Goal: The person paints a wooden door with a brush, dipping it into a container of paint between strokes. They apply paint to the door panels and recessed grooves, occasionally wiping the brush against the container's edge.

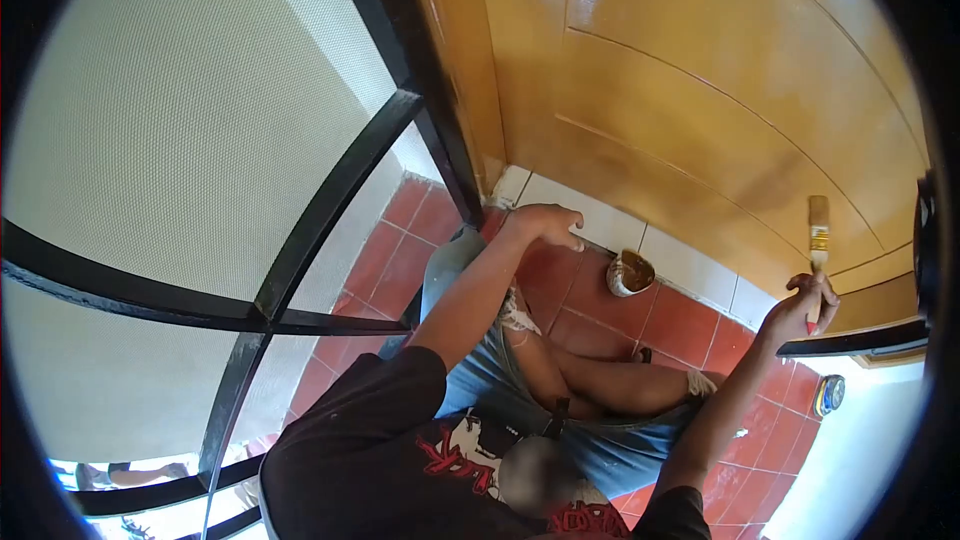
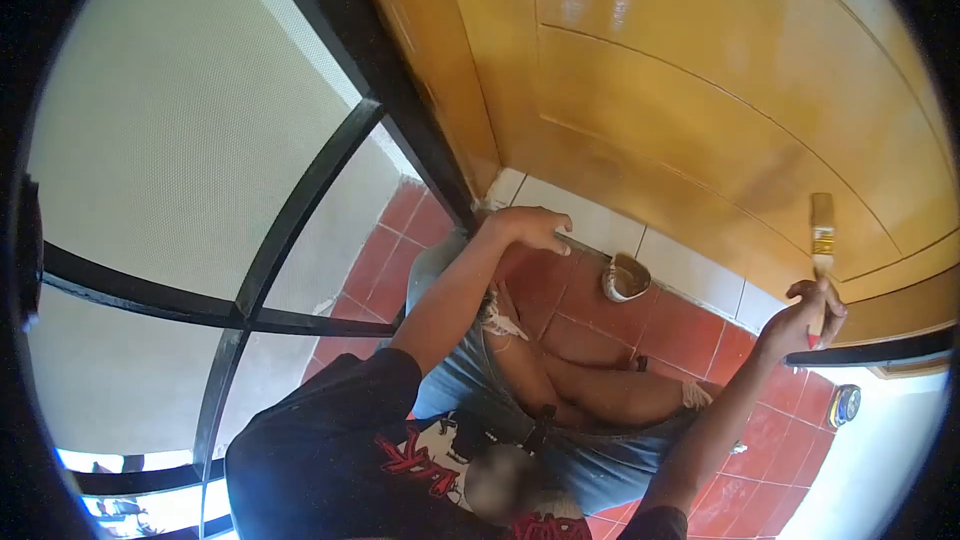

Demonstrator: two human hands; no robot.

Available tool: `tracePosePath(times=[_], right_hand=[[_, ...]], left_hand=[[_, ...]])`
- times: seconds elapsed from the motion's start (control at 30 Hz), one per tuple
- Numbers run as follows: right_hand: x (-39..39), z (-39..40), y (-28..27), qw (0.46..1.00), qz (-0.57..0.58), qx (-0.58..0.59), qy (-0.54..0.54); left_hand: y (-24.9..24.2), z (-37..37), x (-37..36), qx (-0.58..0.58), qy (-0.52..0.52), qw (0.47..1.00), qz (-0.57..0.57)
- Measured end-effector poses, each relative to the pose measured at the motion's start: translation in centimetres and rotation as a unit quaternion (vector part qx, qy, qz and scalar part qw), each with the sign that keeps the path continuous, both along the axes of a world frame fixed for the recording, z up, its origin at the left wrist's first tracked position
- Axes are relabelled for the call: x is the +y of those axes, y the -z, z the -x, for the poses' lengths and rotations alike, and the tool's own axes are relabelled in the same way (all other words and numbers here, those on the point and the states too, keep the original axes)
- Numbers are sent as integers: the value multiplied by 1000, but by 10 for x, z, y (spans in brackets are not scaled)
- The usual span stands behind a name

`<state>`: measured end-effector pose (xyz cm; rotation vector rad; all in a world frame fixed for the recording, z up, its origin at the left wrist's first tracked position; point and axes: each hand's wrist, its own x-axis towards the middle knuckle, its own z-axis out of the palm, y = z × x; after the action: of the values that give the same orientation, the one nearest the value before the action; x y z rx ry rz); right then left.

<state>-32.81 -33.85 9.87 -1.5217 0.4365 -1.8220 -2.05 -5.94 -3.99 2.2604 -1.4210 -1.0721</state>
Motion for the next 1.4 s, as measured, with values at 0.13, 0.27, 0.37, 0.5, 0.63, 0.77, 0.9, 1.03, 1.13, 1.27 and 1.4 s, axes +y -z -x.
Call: tracePosePath(times=[0.13, 0.27, 0.37, 0.5, 0.63, 0.77, 0.9, 1.03, 1.13, 1.27, 1.4], right_hand=[[30, -15, -4, 990, 44, 89, -105], [48, -27, -21, 930, -62, 300, -201], [50, -40, -25, 836, -10, 494, -239], [54, -50, 8, 798, -68, 540, -259], [62, -61, 51, 792, -115, 534, -274], [54, -55, 65, 776, -107, 553, -283], [51, -57, 85, 793, -4, 558, -243], [59, -59, 116, 769, 165, 572, -232], [69, -74, 137, 718, 171, 657, -153], [72, -82, 149, 685, 195, 685, -154], [75, -79, 156, 699, 165, 687, -115]], left_hand=[[-20, -1, 4, -20, -17, 999, -27], [-15, -19, 14, -8, -28, 999, 20], [-9, -24, 22, -28, -52, 998, -7], [-34, -9, 17, 5, -44, 999, -14], [-34, -13, 24, -5, -29, 999, -40], [-18, -22, 19, 19, -55, 998, -15], [-44, -9, 18, 44, -74, 995, -47], [-37, -11, 17, 42, -69, 996, -32], [-47, -8, 12, 53, -87, 992, -76], [-43, -15, 17, 44, -69, 995, -60], [-35, -17, 18, 46, -75, 994, -68]])
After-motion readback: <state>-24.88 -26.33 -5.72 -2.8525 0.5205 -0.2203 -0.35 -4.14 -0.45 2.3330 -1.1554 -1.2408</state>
